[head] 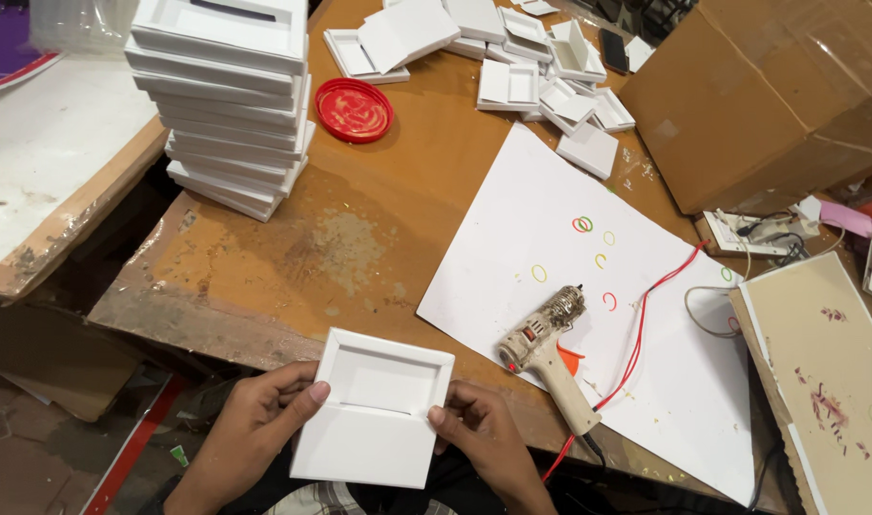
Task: The person assembles small white rectangular boxes by applying hot glue to edges and pressing them together. They repeatedly pick up box parts, apply glue with a hot glue gun, and stack completed boxes on the table.
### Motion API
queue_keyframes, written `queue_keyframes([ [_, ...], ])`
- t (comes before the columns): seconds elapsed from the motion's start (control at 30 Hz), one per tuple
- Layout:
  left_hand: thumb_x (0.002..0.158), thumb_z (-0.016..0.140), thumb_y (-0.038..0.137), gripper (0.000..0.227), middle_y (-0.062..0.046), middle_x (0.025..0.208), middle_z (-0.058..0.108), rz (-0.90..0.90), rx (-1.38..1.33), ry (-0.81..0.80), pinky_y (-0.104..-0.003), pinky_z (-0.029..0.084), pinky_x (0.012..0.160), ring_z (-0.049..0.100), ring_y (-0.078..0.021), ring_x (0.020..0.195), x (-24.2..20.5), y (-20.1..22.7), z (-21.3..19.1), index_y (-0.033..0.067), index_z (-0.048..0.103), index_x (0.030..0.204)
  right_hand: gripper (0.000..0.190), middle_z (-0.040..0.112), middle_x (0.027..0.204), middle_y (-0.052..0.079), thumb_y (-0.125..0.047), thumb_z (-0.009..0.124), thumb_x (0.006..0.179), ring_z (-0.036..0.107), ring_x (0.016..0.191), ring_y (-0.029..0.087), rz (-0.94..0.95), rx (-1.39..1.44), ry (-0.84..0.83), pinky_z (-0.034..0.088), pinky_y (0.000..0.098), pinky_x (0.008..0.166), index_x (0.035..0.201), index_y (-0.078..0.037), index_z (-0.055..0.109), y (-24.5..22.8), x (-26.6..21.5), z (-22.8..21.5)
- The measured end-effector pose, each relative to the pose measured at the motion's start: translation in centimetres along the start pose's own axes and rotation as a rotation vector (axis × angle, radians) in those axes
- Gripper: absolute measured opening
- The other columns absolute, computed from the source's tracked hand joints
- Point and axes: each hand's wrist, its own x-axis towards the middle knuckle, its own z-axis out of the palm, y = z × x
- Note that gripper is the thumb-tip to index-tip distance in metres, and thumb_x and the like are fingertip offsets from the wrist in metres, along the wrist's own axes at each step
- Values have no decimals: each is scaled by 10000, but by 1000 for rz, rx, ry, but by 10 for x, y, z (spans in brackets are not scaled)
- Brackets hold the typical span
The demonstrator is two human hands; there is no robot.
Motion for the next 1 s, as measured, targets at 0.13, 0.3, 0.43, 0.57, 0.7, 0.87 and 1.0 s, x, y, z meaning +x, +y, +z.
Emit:
queue_keyframes([
  [0.13,932,611,227,421,-181,905,845,1,-16,35,-315,640,696,800,-199,783,1,-2,-5,-40,733,1234,337,696,808,48,-280,733,964,651,709,111,-21,-119,64,520,261,588,950,57,724,14,5,-2],
  [0.3,949,602,241,414,-171,879,836,71,-58,114,-298,629,692,795,-178,769,5,1,-13,-49,720,1221,276,701,852,58,-190,735,931,664,733,121,-31,-68,-47,559,260,625,1078,36,671,5,9,1],
  [0.43,962,604,243,419,-140,900,823,194,-88,109,-274,603,672,764,-137,773,7,8,-21,-60,703,1233,357,744,874,94,-127,731,885,727,769,146,43,-25,-67,607,284,653,1191,41,655,-19,12,17],
  [0.57,963,600,261,449,-123,854,808,268,-100,89,-259,565,578,718,-115,681,7,17,-36,-42,691,1282,387,756,880,129,-98,740,881,731,746,176,-14,-10,-63,614,301,670,1209,94,668,-45,24,28],
  [0.7,966,617,275,475,-105,848,792,342,-139,114,-246,525,542,671,-94,647,1,24,-53,-56,684,1301,378,746,849,140,-85,745,880,729,724,187,0,-39,-90,616,311,665,1197,111,679,-63,37,39],
  [0.87,1000,563,308,484,-90,807,769,364,-141,143,-250,556,517,682,-98,618,1,25,-67,-46,694,1303,380,760,855,154,-87,731,882,732,737,187,-17,-31,-129,616,321,671,1199,117,678,-76,53,50],
  [1.0,983,561,278,471,-75,843,783,366,-153,168,-252,566,486,703,-96,628,4,20,-75,-38,648,1321,393,764,856,154,-90,728,882,732,728,192,-19,-60,-116,625,335,672,1213,115,682,-78,60,53],
])
